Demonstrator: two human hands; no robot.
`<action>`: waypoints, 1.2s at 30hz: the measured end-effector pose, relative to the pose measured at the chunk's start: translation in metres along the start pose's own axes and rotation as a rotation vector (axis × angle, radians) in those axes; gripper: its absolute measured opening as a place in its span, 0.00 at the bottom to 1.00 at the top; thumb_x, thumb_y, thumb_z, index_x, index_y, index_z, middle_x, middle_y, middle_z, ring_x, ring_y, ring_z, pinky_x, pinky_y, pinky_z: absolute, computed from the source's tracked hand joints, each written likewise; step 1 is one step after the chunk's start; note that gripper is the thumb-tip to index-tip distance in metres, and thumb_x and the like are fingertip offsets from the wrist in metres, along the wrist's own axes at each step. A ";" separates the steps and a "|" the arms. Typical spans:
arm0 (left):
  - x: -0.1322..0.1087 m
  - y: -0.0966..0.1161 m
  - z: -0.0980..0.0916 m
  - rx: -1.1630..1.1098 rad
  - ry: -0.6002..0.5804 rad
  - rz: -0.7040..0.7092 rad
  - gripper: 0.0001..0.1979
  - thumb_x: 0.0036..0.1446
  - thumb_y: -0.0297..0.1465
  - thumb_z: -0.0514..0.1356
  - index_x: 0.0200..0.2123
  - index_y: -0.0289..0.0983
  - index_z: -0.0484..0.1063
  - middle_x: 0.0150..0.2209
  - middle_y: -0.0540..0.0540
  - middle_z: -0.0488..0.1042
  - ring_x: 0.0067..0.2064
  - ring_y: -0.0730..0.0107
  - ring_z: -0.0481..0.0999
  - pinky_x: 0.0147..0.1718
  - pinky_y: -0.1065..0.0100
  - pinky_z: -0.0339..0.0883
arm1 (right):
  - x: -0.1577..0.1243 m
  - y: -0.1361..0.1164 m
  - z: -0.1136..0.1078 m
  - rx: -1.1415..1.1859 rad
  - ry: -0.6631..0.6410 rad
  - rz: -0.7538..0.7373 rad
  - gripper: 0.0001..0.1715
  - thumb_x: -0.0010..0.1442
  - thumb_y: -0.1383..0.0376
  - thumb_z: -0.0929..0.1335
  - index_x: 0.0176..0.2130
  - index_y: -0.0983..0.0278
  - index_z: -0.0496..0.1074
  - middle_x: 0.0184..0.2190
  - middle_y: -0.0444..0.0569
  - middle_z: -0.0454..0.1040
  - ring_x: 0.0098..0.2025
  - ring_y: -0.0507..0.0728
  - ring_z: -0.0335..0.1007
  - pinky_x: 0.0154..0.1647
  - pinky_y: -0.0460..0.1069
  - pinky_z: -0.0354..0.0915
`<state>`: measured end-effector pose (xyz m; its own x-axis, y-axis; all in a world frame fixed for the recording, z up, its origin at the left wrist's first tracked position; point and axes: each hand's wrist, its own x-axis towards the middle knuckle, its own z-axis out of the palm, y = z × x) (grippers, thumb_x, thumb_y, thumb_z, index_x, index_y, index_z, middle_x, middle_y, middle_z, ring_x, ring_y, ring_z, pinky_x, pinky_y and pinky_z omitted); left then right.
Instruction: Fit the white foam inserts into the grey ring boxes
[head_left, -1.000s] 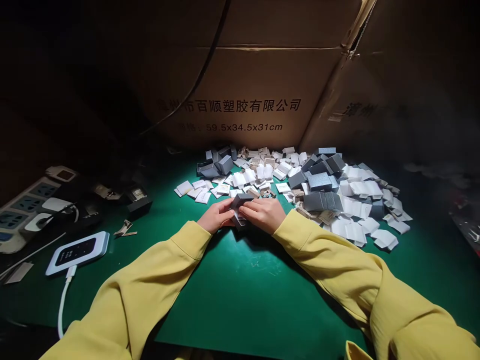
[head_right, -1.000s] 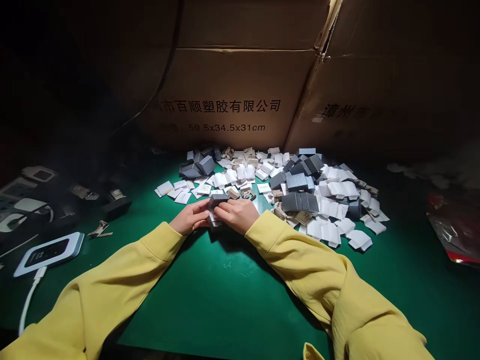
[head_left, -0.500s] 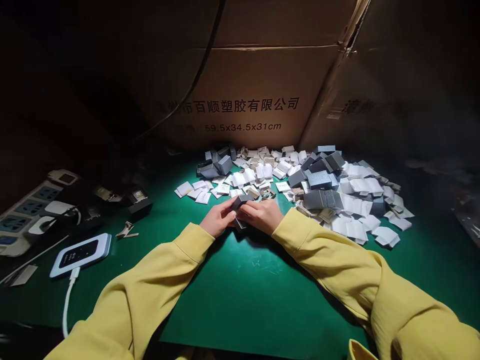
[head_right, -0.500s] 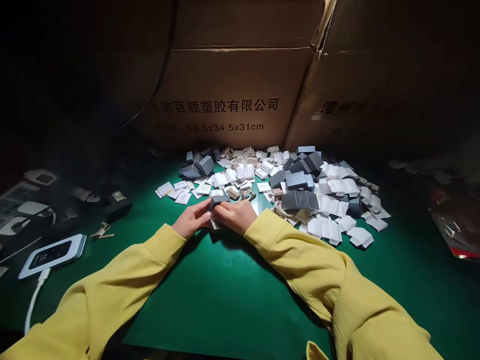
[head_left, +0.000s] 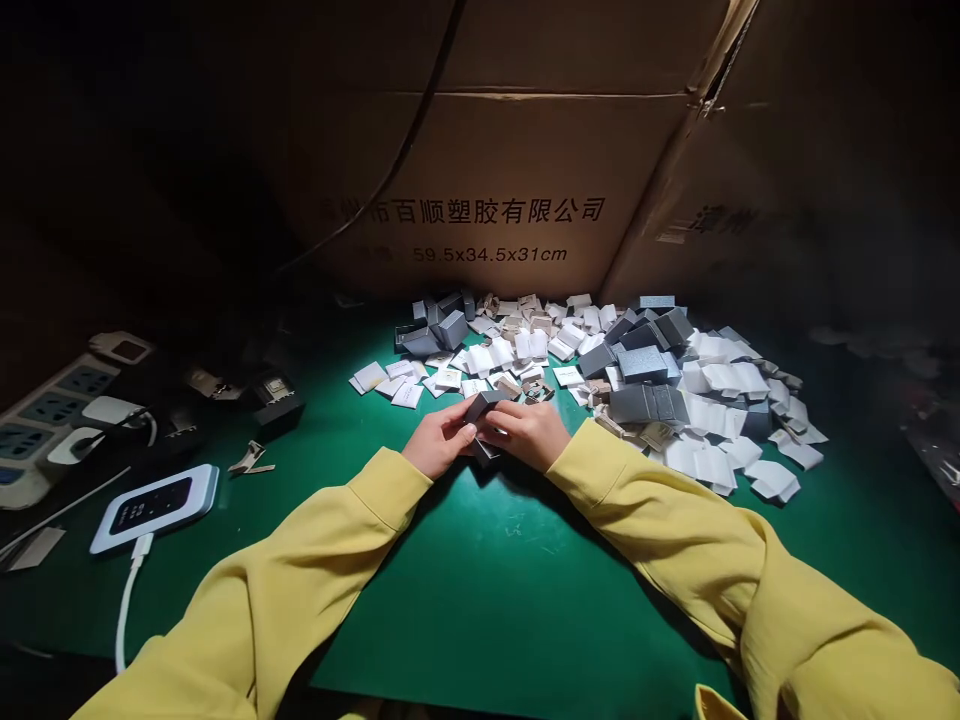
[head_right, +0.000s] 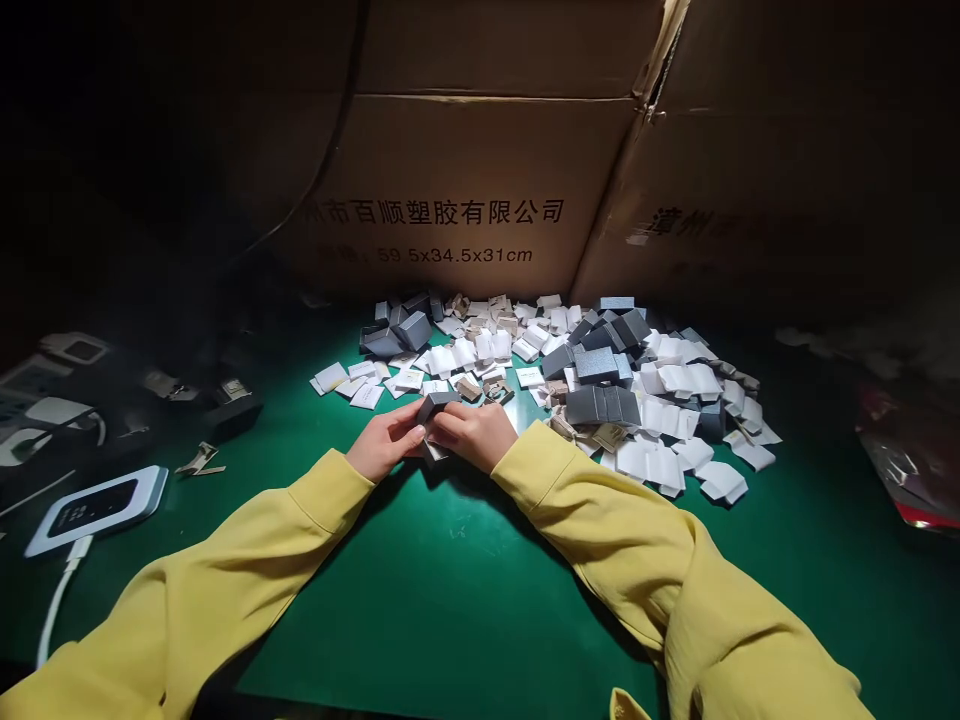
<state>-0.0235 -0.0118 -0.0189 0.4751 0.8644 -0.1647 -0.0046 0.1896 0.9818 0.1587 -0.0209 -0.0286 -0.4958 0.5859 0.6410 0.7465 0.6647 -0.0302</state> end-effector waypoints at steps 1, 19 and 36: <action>0.000 0.000 0.000 0.003 -0.004 0.002 0.39 0.45 0.42 0.65 0.58 0.33 0.61 0.53 0.36 0.69 0.51 0.48 0.70 0.42 0.56 0.71 | 0.000 0.001 0.002 0.038 0.003 0.009 0.17 0.63 0.56 0.62 0.30 0.62 0.73 0.26 0.42 0.74 0.21 0.46 0.61 0.20 0.45 0.49; 0.007 0.007 -0.013 -0.360 -0.050 -0.079 0.30 0.47 0.33 0.64 0.54 0.35 0.63 0.50 0.38 0.71 0.48 0.55 0.74 0.43 0.56 0.70 | 0.003 0.040 -0.003 -0.086 0.064 0.180 0.17 0.60 0.58 0.64 0.43 0.68 0.72 0.32 0.53 0.77 0.35 0.57 0.68 0.33 0.50 0.60; 0.001 0.020 -0.001 -0.368 0.086 -0.135 0.21 0.55 0.31 0.57 0.52 0.33 0.64 0.46 0.36 0.74 0.44 0.59 0.76 0.37 0.62 0.73 | 0.004 0.022 -0.013 0.202 0.106 0.000 0.10 0.61 0.65 0.63 0.33 0.64 0.73 0.31 0.50 0.75 0.34 0.55 0.63 0.36 0.52 0.58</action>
<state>-0.0241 -0.0069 0.0002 0.4175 0.8532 -0.3126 -0.2696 0.4449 0.8541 0.1784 -0.0097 -0.0168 -0.4387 0.5407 0.7178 0.6373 0.7504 -0.1757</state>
